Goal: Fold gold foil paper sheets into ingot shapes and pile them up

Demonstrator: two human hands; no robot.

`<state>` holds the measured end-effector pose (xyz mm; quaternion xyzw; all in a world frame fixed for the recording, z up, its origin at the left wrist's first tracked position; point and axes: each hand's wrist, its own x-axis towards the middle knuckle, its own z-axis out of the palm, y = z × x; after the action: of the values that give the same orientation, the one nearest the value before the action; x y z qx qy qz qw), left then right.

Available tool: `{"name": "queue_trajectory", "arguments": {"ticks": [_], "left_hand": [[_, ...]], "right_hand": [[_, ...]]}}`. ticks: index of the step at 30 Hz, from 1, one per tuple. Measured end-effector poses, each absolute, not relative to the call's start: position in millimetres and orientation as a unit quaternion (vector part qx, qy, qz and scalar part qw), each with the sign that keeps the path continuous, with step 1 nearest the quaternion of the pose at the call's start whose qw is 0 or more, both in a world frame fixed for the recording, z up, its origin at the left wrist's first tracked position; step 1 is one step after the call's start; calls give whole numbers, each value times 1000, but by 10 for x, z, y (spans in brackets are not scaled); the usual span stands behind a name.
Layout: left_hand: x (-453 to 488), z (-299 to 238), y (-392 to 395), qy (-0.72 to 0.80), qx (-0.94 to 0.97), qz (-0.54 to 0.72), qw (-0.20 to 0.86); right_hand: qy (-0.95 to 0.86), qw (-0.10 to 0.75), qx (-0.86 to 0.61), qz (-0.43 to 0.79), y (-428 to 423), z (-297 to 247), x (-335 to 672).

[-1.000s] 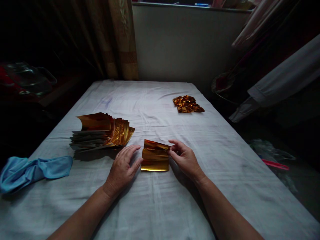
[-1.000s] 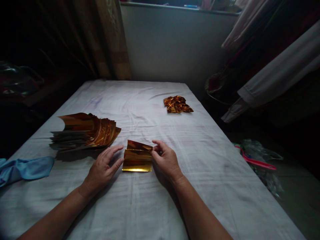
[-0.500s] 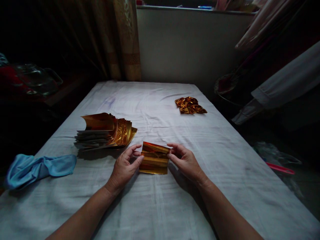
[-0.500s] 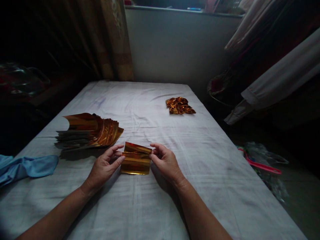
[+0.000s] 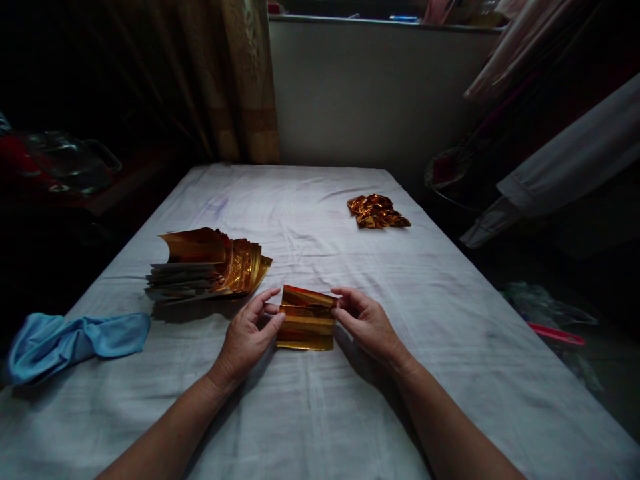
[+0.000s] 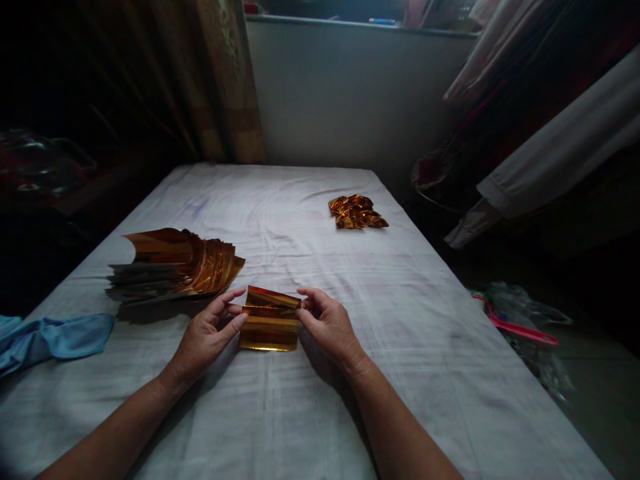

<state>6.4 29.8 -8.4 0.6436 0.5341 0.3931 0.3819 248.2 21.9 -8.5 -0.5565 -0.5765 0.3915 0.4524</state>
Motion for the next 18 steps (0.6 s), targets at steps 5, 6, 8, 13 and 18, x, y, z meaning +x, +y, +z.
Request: {"name": "queue_trajectory", "arguments": {"ticks": [5, 6, 8, 13, 18], "left_hand": [[74, -76, 282, 535, 655, 387, 368], [73, -77, 283, 533, 658, 385, 366], [65, -83, 286, 531, 665, 382, 359], [47, -92, 291, 528, 692, 384, 306], [64, -58, 282, 532, 694, 387, 293]], "right_hand": [[-590, 439, -568, 369, 210, -79, 2461], [-591, 439, -568, 367, 209, -76, 2457], [-593, 439, -567, 367, 209, -73, 2451], [-592, 437, -566, 371, 214, -77, 2452], [-602, 425, -572, 360, 212, -71, 2458]]}}
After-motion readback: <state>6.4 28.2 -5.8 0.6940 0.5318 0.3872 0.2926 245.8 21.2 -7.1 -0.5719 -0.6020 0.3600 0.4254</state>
